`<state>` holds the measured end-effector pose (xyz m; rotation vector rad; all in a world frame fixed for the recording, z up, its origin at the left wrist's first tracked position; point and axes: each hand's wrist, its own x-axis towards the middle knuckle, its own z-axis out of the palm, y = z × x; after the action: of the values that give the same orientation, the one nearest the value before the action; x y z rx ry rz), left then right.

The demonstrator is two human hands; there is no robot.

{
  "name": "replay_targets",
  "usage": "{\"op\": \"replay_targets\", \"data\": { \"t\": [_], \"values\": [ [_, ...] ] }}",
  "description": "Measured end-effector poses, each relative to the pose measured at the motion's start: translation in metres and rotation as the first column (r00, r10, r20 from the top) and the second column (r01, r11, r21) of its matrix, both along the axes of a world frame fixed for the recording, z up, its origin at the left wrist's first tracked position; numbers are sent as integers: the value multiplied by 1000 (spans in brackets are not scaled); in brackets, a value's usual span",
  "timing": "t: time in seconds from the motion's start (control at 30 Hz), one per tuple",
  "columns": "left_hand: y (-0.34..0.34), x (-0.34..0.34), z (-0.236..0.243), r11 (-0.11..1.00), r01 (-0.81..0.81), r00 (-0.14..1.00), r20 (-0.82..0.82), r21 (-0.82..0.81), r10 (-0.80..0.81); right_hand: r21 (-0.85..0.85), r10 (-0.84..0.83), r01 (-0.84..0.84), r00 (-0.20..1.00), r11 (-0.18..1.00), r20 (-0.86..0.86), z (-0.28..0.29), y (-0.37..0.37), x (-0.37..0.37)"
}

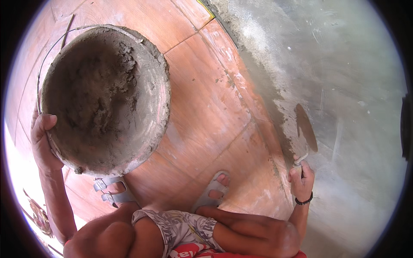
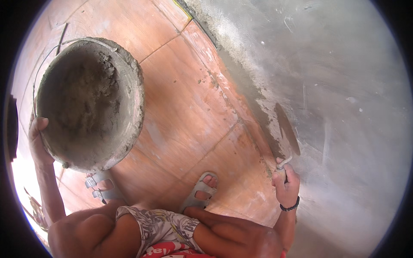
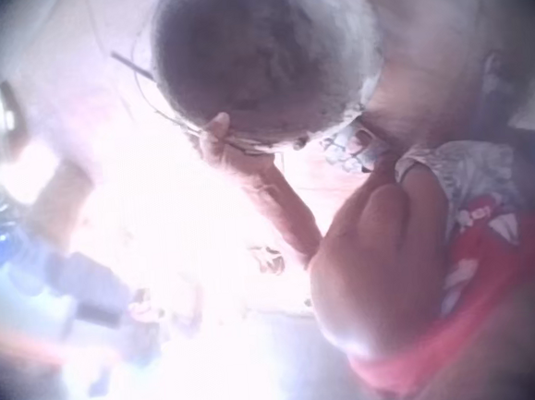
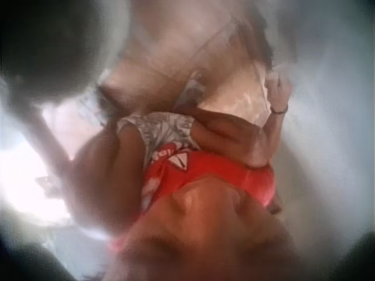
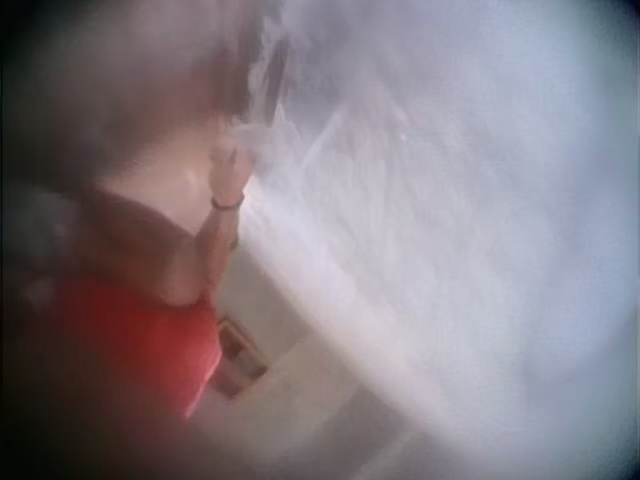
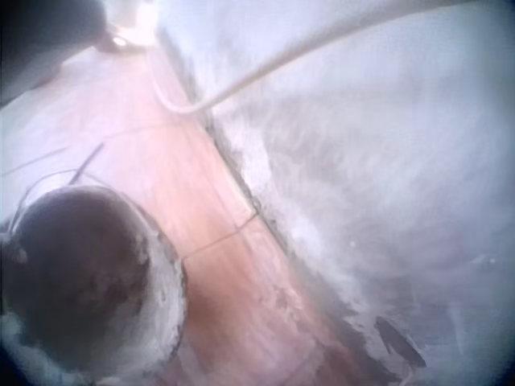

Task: The person scoops cement from a bucket using a trowel and applies it to the floor along a wall base. The person repeatedly transfers material from the bucket to the floor, smoothing the cement into the gap between the wall and the tiled surface.

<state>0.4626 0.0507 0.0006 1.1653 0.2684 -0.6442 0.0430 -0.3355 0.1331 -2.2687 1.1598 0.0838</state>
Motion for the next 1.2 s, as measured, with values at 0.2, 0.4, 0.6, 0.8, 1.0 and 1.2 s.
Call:
{"op": "replay_targets", "data": {
  "t": [0.2, 0.4, 0.6, 0.8, 1.0, 1.2],
  "values": [
    [-24, 7, 17, 996, 91, 990, 108, -18, -89, -119, 493, -508, 859, 853, -137, 18, 50, 100],
    [-14, 30, 11, 948, 313, 947, 88, -62, -308, -156, 681, -805, 572, 572, -457, 22, 92, 232],
    [-1, 51, -3, 927, 357, 924, 186, -113, -333, -226, 596, -922, 377, 315, -709, 17, 116, 323],
    [7, 66, -19, 908, 401, 901, 231, -121, -367, -260, 575, -959, 276, 112, -770, 17, 137, 400],
    [-6, 70, -29, 886, 412, 892, 290, -212, -345, -117, 629, -985, 11, -127, -778, -39, 156, 421],
    [-8, 77, -37, 890, 372, 922, 217, -265, -321, -100, 607, -991, 25, -90, -794, -25, 168, 392]
  ]
}}
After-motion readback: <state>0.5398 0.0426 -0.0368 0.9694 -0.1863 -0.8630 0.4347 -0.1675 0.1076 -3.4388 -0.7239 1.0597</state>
